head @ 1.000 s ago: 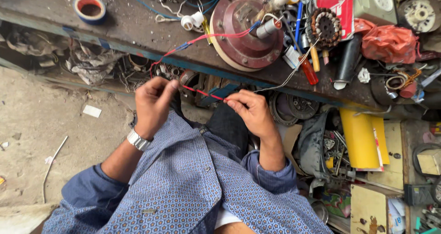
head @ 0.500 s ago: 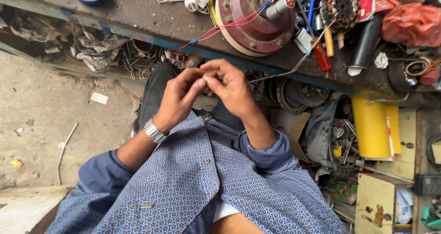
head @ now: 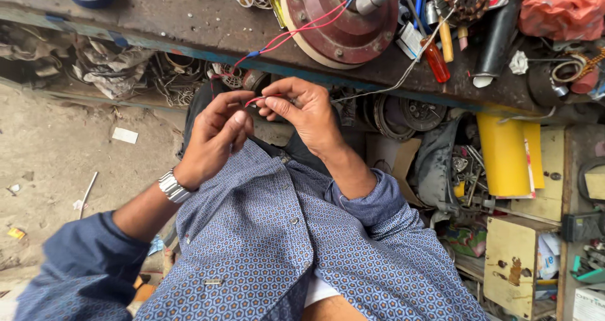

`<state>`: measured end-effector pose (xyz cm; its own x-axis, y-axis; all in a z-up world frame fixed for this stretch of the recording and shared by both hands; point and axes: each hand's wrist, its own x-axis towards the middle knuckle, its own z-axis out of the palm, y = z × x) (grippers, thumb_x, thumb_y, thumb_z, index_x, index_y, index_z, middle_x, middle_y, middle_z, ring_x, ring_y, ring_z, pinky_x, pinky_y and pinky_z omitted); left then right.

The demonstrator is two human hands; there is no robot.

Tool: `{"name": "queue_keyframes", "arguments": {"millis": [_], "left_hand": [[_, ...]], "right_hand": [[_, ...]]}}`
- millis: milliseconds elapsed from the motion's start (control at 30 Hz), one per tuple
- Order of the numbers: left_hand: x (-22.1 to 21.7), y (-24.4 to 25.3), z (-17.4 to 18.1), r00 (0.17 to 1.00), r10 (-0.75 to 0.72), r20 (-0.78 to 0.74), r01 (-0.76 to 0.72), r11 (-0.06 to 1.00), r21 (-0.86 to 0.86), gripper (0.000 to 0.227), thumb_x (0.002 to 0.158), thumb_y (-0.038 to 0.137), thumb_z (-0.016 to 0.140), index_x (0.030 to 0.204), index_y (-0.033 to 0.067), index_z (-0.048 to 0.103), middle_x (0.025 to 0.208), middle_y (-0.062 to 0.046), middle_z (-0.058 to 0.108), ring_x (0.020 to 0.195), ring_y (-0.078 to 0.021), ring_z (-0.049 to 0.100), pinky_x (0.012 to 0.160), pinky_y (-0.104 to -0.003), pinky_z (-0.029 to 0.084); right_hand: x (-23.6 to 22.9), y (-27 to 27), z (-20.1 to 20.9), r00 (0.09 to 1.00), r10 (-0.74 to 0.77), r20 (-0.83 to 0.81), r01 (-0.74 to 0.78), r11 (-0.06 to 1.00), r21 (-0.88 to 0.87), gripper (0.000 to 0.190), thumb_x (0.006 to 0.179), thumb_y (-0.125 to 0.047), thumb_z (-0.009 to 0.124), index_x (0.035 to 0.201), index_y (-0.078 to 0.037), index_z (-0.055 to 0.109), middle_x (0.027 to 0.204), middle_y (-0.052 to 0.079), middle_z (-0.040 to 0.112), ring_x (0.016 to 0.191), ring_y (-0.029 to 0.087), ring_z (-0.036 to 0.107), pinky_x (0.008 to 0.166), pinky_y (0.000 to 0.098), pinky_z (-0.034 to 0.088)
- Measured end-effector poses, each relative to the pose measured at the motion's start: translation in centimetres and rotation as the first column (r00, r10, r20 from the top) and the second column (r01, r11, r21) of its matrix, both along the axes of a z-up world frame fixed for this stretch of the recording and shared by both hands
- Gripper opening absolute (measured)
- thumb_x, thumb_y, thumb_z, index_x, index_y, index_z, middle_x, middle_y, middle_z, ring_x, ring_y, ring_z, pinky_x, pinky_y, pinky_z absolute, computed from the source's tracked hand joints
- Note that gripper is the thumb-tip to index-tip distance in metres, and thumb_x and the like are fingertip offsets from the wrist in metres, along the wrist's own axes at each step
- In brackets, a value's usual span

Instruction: The person strips and twists red and blue wires, then wraps them with blue electrical tape. They use scissors to cut the tape and continue wrapping the wires, occasionally adjusting the connections.

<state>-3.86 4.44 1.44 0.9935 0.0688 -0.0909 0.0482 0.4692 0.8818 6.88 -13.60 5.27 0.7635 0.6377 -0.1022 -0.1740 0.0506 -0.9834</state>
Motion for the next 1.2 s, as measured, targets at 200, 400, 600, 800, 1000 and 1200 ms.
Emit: {"name": "queue_keyframes", "arguments": {"millis": [200, 400, 600, 800, 1000, 1200], "left_hand": [[0.7, -1.3, -1.2, 0.947, 0.311, -0.076, -0.313, 0.949, -0.023, 0.016, 0.108, 0.015, 0.062, 0.109, -0.0006, 0.065, 0.077, 0.0, 0.056, 0.061, -0.0049, 0.046, 0.053, -0.022, 0.036], [-0.8, -1.0, -2.5, 0.909, 0.403, -0.105, -0.414, 0.846, -0.336, 0.007, 0.099, 0.002, 0.056, 0.106, 0.0031, 0.058, 0.087, -0.004, 0.064, 0.067, -0.0112, 0.057, 0.061, -0.026, 0.047], [-1.7, 2.5, -3.9, 0.873, 0.449, -0.19, -0.487, 0.777, -0.4, 0.024, 0.096, 0.0, 0.051, 0.118, 0.0013, 0.061, 0.09, -0.003, 0.064, 0.073, -0.0105, 0.057, 0.064, -0.026, 0.047], [-2.0, 3.1, -5.8, 0.858, 0.463, -0.22, -0.513, 0.79, -0.337, 0.018, 0.102, 0.007, 0.056, 0.115, -0.0004, 0.066, 0.084, 0.0, 0.059, 0.072, -0.0073, 0.054, 0.064, -0.023, 0.045], [-1.5, 1.9, -6.8, 0.87, 0.475, -0.131, -0.491, 0.858, -0.153, 0.01, 0.103, 0.009, 0.065, 0.108, 0.0006, 0.065, 0.082, 0.0, 0.06, 0.071, -0.0067, 0.054, 0.066, -0.022, 0.045], [-2.1, 0.3, -6.9, 0.915, 0.394, -0.089, -0.4, 0.914, -0.063, 0.007, 0.1, 0.005, 0.063, 0.106, 0.001, 0.065, 0.089, 0.003, 0.063, 0.077, -0.0044, 0.054, 0.071, -0.019, 0.045]], "right_hand": [[3.3, 1.9, 3.0, 0.767, 0.011, 0.642, 0.113, 0.982, -0.152, 0.016, 0.103, -0.001, 0.071, 0.118, -0.001, 0.067, 0.105, 0.008, 0.07, 0.095, 0.016, 0.068, 0.085, 0.0295, 0.055], [9.6, 7.6, 2.7, -0.062, 0.544, 0.837, 0.589, 0.697, -0.409, 0.015, 0.095, -0.008, 0.061, 0.108, -0.007, 0.068, 0.091, 0.012, 0.069, 0.078, 0.03, 0.068, 0.085, 0.0472, 0.048], [7.8, 8.1, 2.3, 0.107, 0.586, 0.803, 0.639, 0.579, -0.507, 0.007, 0.098, -0.009, 0.06, 0.1, -0.008, 0.067, 0.086, 0.011, 0.066, 0.074, 0.029, 0.067, 0.095, 0.0536, 0.045], [2.5, 4.4, 2.6, 0.064, 0.519, 0.853, 0.56, 0.688, -0.461, 0.027, 0.084, -0.01, 0.071, 0.11, -0.002, 0.068, 0.113, 0.012, 0.069, 0.119, 0.028, 0.062, 0.116, 0.0554, 0.033], [-0.9, 0.6, 2.4, 0.155, 0.329, 0.931, 0.552, 0.753, -0.358, 0.026, 0.089, -0.016, 0.079, 0.11, -0.001, 0.072, 0.12, 0.012, 0.069, 0.122, 0.03, 0.061, 0.116, 0.0568, 0.034], [-4.0, -0.8, 0.4, 0.349, 0.101, 0.931, 0.452, 0.853, -0.262, 0.017, 0.09, -0.006, 0.077, 0.106, -0.003, 0.071, 0.114, 0.011, 0.069, 0.11, 0.03, 0.066, 0.094, 0.0408, 0.056]]}}
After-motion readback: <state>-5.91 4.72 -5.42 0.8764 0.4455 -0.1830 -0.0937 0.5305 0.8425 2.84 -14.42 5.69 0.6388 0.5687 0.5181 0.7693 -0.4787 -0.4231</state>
